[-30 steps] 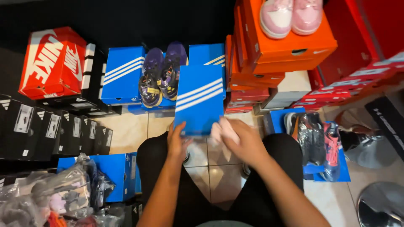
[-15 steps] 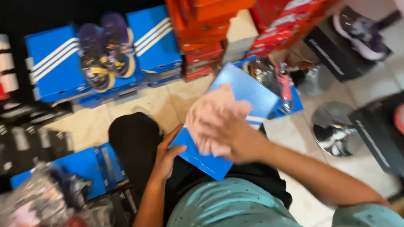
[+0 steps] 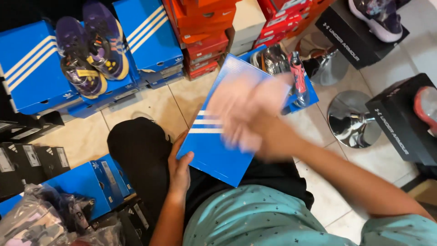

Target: Cleaning and organizing various shoe boxes on the floor using a cloth

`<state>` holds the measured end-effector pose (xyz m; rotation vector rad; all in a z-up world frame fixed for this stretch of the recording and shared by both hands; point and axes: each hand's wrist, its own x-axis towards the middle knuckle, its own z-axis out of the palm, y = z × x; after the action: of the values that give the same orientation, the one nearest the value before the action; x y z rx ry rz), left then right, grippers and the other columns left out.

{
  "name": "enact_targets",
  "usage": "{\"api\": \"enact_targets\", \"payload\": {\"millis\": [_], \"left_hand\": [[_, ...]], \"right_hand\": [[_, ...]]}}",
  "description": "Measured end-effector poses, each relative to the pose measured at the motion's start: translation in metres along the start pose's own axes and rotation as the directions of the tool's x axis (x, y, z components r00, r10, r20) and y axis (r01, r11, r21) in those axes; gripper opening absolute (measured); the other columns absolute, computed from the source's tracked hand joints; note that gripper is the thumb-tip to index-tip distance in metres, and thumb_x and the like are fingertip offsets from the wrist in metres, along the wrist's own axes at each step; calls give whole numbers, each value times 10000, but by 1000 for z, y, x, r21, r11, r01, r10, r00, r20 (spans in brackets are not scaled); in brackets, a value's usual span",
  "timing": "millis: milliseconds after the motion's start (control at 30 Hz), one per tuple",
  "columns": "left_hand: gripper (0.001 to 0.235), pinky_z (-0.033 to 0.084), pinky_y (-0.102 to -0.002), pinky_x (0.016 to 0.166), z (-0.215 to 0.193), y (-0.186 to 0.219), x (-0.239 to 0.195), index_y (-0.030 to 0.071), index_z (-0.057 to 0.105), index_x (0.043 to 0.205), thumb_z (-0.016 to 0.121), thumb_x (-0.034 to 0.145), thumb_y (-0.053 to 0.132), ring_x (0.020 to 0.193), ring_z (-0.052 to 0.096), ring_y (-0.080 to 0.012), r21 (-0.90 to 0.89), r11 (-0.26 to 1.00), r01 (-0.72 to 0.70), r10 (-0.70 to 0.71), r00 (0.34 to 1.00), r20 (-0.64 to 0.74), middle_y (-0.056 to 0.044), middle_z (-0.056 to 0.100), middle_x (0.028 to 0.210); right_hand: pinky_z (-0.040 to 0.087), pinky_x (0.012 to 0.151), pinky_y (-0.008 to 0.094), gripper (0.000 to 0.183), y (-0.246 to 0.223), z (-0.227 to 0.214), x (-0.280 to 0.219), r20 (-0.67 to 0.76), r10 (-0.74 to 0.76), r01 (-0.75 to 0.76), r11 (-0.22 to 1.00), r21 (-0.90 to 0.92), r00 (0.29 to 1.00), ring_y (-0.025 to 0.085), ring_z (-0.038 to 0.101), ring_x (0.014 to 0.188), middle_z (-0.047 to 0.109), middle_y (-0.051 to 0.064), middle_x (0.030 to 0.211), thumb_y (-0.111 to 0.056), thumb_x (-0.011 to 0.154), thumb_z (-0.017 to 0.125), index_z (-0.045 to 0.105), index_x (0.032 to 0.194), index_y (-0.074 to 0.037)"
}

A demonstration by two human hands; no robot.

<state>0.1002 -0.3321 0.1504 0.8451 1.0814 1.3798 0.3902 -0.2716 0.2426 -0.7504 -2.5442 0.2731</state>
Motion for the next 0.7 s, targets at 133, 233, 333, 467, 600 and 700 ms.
{"api": "enact_targets", "payload": {"millis": [133, 233, 333, 467, 600, 700], "left_hand": [[627, 305, -468, 1185, -3, 4, 1, 15, 608, 1388, 699, 889, 383, 1397, 459, -295, 181, 968, -174, 157, 982, 103, -191, 551, 1462], [632, 314, -499, 1170, -4, 2, 2, -5, 616, 1346, 743, 852, 368, 1387, 477, -349, 306, 900, -309, 270, 949, 163, -210, 545, 1439], [635, 394, -456, 1107, -42, -66, -14, 15, 687, 1185, 881, 676, 343, 1228, 586, -326, 400, 828, -392, 341, 920, 195, -153, 626, 1267], [784, 414, -506, 1132, 24, 61, -13, 74, 630, 1391, 864, 686, 325, 1351, 541, -398, 454, 721, -523, 427, 852, 304, -202, 508, 1498], [848, 416, -557, 1100, 38, 78, -22, 85, 620, 1409, 875, 631, 309, 1305, 538, -475, 483, 676, -556, 447, 831, 331, -242, 506, 1483], [1021, 403, -484, 1159, 51, 97, -24, -37, 271, 1531, 803, 711, 259, 1370, 488, -436, 554, 655, -514, 373, 857, 355, -276, 415, 1551]], "right_hand": [[383, 773, 562, 343, 32, -8, 36, -175, 323, -360, 898, -255, 930, 424, 509, 976, 647, 184, 1017, -306, 1020, 486, 657, 1067, -13], [431, 717, 535, 362, -29, 11, 75, -182, 302, -322, 942, -95, 936, 412, 592, 793, 648, 223, 902, -284, 941, 529, 625, 1103, 25], [429, 1037, 651, 536, -60, 16, 74, -65, -121, 119, 992, -30, 990, 492, 609, 1165, 640, 208, 1255, -293, 870, 566, 628, 1328, -22], [464, 1025, 650, 487, 4, -21, 45, 7, 120, -117, 983, -141, 993, 479, 639, 1135, 703, 164, 1194, -388, 736, 720, 718, 1134, -106], [491, 1084, 418, 425, -12, -78, 100, 50, 365, -280, 789, -547, 930, 275, 676, 1229, 725, -71, 1191, -631, 824, 601, 714, 976, -251], [-176, 1100, 779, 325, -64, -55, 129, -18, 390, -390, 913, -124, 920, 431, 509, 1091, 609, 133, 971, -126, 652, 660, 643, 973, -76]]}}
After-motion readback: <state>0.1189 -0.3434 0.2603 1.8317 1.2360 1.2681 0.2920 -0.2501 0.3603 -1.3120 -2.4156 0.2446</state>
